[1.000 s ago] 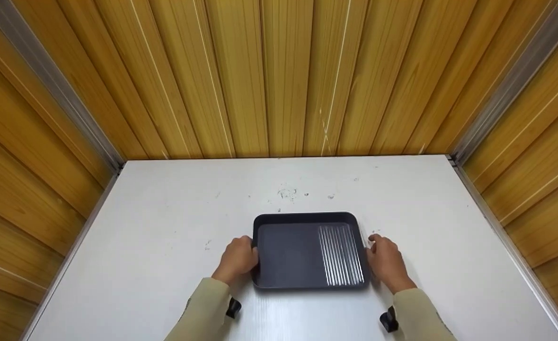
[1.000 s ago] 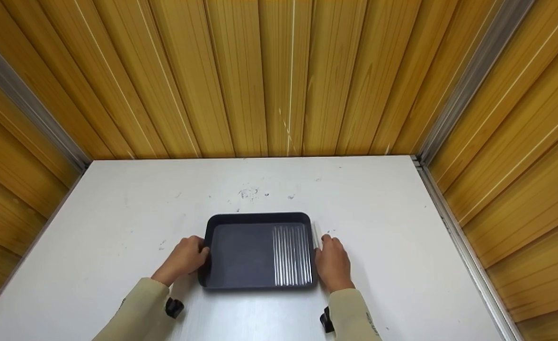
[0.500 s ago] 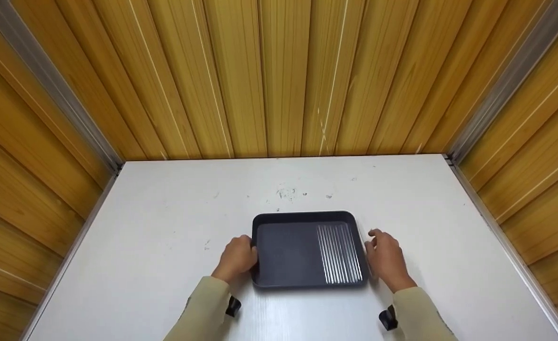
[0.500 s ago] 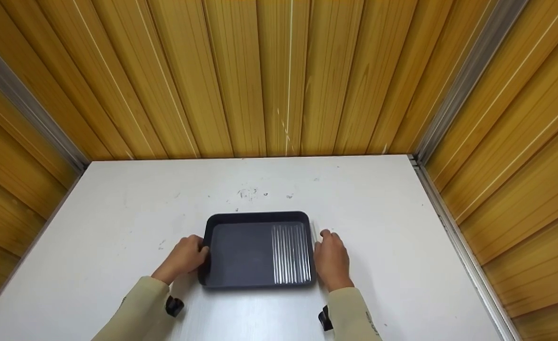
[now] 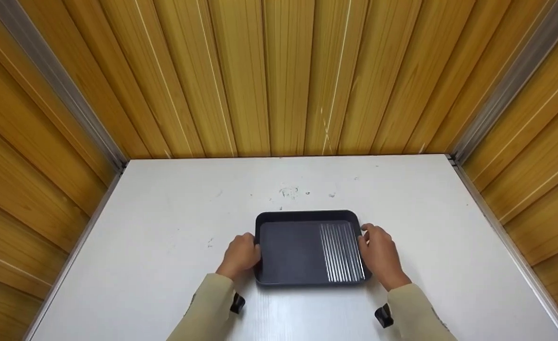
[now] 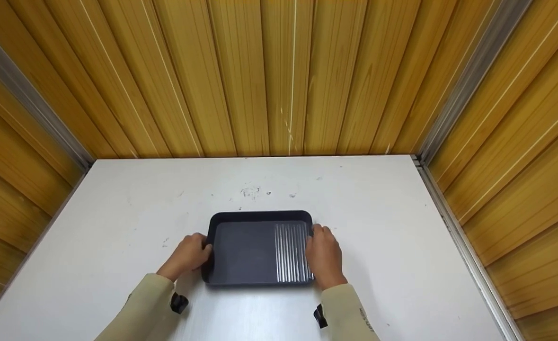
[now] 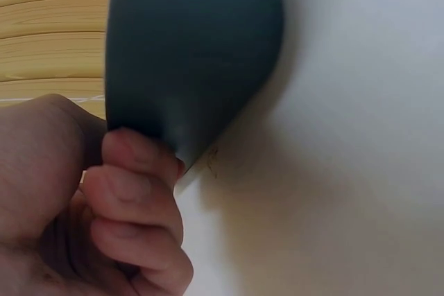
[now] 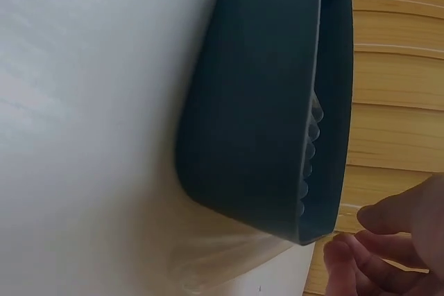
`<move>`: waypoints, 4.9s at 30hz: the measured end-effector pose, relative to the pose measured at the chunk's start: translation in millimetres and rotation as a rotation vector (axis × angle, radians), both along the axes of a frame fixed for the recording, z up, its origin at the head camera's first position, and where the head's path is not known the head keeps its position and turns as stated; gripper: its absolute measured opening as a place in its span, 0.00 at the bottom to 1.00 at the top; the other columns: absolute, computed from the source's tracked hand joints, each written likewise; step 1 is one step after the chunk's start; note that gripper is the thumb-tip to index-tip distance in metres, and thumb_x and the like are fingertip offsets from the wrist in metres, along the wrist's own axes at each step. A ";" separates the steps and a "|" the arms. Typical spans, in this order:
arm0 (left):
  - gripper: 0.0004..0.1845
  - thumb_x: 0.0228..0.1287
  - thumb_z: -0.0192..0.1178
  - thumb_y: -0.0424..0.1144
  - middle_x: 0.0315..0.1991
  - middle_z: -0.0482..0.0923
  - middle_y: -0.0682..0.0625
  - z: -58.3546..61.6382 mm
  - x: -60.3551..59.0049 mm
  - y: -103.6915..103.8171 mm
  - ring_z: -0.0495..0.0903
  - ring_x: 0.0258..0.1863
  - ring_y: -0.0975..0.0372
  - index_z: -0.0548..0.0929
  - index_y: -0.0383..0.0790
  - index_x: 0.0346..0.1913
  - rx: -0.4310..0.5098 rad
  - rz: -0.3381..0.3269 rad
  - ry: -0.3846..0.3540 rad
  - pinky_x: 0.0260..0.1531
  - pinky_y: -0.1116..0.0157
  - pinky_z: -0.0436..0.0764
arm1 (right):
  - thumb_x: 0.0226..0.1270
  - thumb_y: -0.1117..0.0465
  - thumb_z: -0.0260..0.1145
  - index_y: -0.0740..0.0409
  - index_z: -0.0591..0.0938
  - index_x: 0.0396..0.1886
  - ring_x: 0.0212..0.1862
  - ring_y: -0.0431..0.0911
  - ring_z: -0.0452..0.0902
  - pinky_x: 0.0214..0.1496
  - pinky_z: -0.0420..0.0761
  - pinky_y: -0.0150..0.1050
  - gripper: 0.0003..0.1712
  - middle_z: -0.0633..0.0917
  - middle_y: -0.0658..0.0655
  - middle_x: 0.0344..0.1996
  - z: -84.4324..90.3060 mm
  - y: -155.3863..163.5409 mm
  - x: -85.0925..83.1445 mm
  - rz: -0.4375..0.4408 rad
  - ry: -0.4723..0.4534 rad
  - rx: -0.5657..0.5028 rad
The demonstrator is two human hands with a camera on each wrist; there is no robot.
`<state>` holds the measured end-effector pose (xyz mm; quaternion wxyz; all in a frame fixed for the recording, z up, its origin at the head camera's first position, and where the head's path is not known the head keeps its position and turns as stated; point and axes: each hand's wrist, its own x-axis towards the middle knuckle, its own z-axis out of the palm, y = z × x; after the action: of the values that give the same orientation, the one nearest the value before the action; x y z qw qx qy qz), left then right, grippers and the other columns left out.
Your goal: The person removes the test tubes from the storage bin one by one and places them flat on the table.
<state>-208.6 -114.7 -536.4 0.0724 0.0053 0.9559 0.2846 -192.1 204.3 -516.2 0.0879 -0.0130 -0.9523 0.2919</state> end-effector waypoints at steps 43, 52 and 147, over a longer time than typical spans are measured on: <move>0.10 0.63 0.55 0.35 0.29 0.79 0.42 -4.5 -1.5 -1.2 0.74 0.26 0.56 0.79 0.28 0.37 0.005 -0.007 0.006 0.29 0.58 0.75 | 0.61 0.68 0.66 0.66 0.82 0.47 0.27 0.40 0.75 0.30 0.75 0.36 0.14 0.81 0.54 0.28 -15.1 -48.3 -6.6 0.100 -0.051 -0.086; 0.10 0.62 0.54 0.34 0.29 0.79 0.42 -3.5 -0.3 -0.9 0.74 0.25 0.56 0.79 0.27 0.37 0.008 -0.008 0.015 0.28 0.58 0.74 | 0.61 0.69 0.66 0.66 0.82 0.47 0.26 0.40 0.75 0.29 0.75 0.35 0.14 0.82 0.54 0.27 -18.0 -51.0 -5.7 0.116 -0.051 -0.113; 0.09 0.62 0.54 0.33 0.29 0.79 0.41 -4.1 -0.3 -7.8 0.73 0.25 0.56 0.79 0.28 0.36 0.031 -0.033 0.026 0.28 0.58 0.73 | 0.53 0.69 0.66 0.67 0.81 0.43 0.25 0.41 0.69 0.35 0.75 0.41 0.15 0.76 0.50 0.20 -22.4 -77.6 -6.3 0.095 -0.036 -0.122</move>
<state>-208.9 -122.4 -540.5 0.0644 0.0261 0.9521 0.2979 -198.4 126.6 -538.6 0.0558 0.0215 -0.9338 0.3527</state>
